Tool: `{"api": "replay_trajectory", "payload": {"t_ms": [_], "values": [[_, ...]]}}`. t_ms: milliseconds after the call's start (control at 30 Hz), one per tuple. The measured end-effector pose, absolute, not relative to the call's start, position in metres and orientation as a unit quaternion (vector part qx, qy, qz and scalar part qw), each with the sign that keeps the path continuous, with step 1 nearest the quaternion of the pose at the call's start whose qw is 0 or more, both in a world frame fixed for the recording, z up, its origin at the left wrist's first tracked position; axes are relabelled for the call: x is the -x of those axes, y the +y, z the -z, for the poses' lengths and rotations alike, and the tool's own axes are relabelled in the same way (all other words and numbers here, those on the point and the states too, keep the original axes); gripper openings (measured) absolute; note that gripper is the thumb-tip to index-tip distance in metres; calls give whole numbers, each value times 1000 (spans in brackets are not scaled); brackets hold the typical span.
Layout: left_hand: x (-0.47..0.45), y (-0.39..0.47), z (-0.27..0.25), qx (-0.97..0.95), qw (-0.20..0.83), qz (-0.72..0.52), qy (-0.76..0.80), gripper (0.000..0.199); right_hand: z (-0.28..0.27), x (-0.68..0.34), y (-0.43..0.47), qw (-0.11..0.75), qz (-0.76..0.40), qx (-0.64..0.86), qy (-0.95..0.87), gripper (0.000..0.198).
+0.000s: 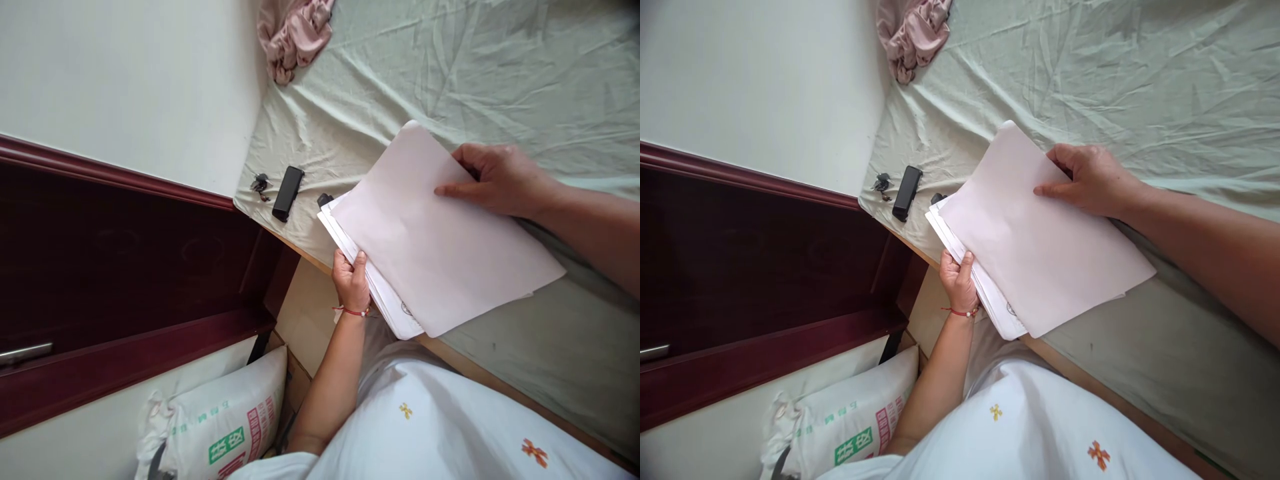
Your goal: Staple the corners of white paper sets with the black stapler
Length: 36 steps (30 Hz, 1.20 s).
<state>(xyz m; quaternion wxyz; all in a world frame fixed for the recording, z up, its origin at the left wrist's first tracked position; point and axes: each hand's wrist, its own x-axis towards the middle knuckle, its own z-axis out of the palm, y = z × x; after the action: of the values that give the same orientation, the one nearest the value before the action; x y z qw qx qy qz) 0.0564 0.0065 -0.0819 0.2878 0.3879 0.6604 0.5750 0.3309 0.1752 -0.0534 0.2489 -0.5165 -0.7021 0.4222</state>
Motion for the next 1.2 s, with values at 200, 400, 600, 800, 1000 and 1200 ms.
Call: {"api": "replay_trajectory", "payload": {"t_ms": [200, 400, 600, 800, 1000, 1200], "values": [[-56, 7, 83, -384, 295, -586, 650, 41, 57, -334, 175, 223, -440, 479, -726, 24], [-61, 8, 80, -345, 303, -611, 645, 46, 62, -337, 175, 264, -452, 465, -714, 28], [-64, 11, 75, -322, 307, -602, 663, 32, 61, -336, 175, 268, -441, 463, -721, 29], [-63, 10, 70, -330, 308, -597, 663, 11, 60, -336, 175, 261, -428, 477, -722, 27], [-64, 10, 72, -328, 310, -609, 652, 13, 61, -336, 175, 277, -441, 463, -717, 26], [-63, 10, 76, -338, 329, -604, 642, 34, 64, -336, 173, 291, -462, 454, -704, 24]]}}
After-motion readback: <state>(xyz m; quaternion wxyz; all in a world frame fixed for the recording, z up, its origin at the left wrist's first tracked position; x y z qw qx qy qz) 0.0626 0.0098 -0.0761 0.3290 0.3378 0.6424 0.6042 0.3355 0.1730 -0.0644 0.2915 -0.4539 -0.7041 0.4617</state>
